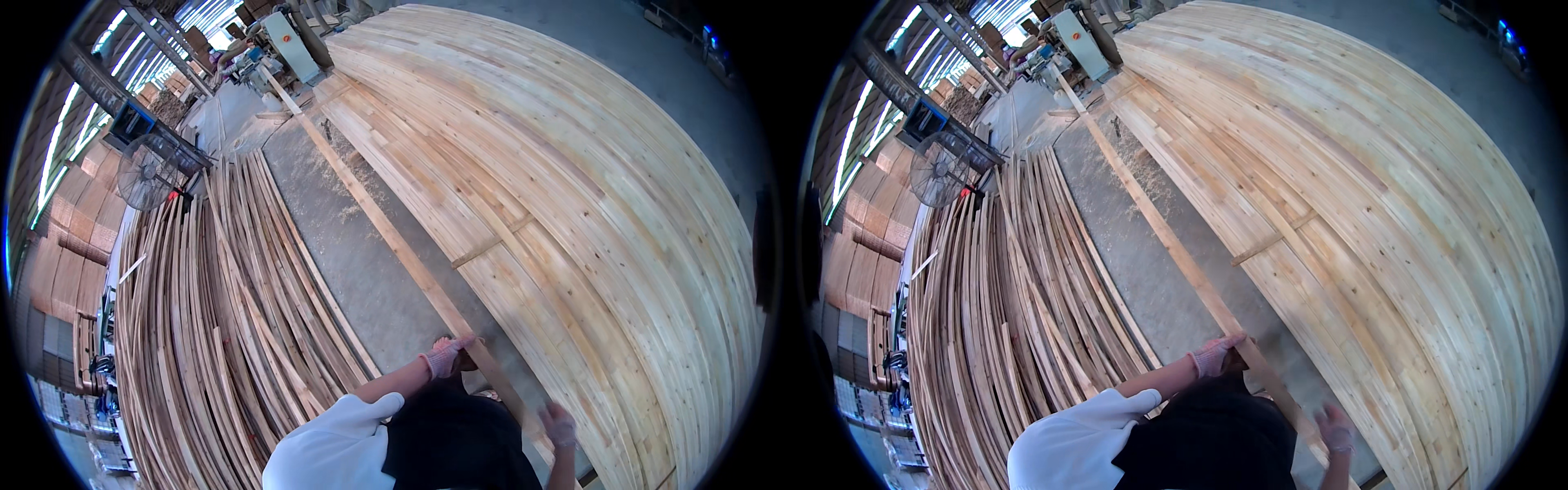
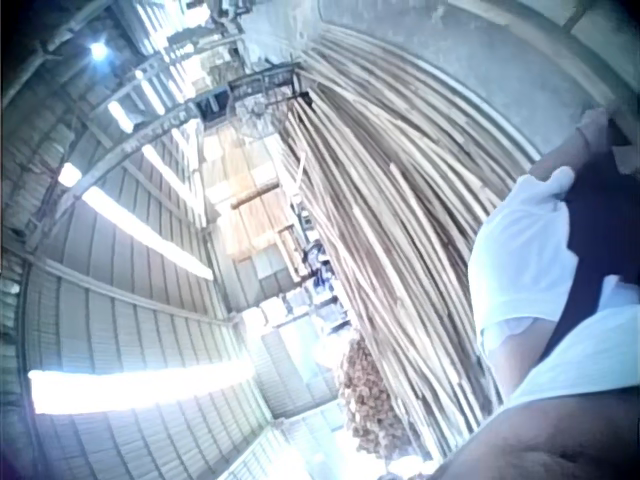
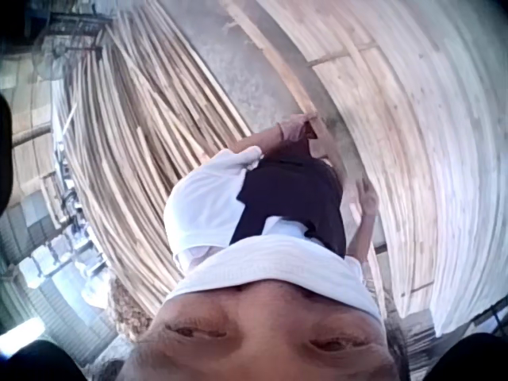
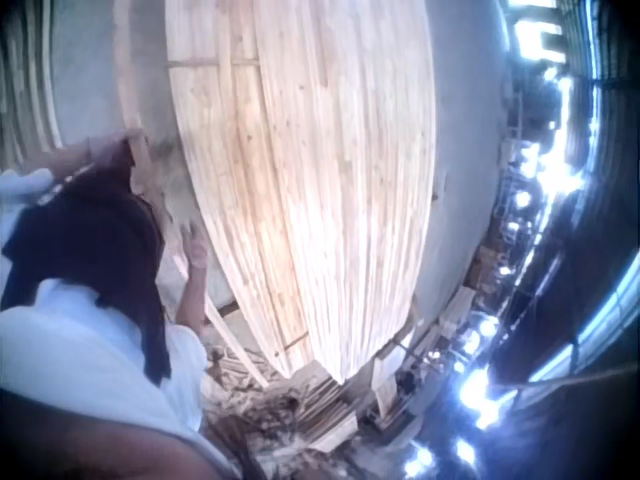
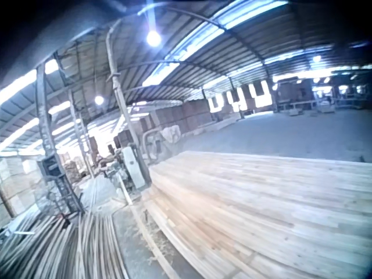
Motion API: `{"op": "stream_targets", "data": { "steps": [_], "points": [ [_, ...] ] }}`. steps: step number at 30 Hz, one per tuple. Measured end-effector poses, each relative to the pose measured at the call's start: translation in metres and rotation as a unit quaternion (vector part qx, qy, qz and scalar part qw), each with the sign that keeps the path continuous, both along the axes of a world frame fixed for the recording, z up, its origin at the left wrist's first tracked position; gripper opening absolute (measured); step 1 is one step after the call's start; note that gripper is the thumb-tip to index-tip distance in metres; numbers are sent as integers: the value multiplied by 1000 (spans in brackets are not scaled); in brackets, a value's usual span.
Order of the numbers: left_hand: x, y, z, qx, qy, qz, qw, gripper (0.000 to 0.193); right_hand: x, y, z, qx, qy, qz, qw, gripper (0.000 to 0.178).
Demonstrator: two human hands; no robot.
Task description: The person organizes wood planks by hand, picking them up individually and placing them on top of a large stack.
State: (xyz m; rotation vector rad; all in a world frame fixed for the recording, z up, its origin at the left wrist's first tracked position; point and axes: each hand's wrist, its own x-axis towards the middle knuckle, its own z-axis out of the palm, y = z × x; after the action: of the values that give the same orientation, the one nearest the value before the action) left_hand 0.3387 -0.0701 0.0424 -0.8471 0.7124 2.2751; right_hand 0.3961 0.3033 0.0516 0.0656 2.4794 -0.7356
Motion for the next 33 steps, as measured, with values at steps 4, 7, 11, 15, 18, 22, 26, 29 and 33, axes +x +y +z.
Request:
{"op": "stream_targets", "data": {
  "steps": [4,7,11,15,18,22,26,29,33],
  "points": [
    [-25,-42,9,24,66,-44,997,50,124,185,-33,221,-70,-46,972,51],
    [-40,-76,36,-24,139,-120,983,56,156,214,28,314,-79,-82,942,47],
    [-58,-114,36,-49,167,-180,968,49,159,189,71,323,7,-85,943,42],
    [-88,-156,26,-74,215,-150,962,43,143,148,88,290,148,-28,945,37],
    [-130,-191,55,-111,227,-94,963,45,119,112,88,252,233,9,939,34],
    [-178,-252,64,-137,236,-7,962,39,58,31,105,203,171,-58,962,28],
    [-228,-319,55,-219,209,84,949,32,-25,-73,113,87,139,-274,948,51],
    [-268,-342,51,-169,196,168,951,29,-61,-134,104,86,198,-298,930,54],
    [-267,-338,54,-69,236,132,960,34,-110,-191,120,76,133,-305,940,54]
  ]
}}
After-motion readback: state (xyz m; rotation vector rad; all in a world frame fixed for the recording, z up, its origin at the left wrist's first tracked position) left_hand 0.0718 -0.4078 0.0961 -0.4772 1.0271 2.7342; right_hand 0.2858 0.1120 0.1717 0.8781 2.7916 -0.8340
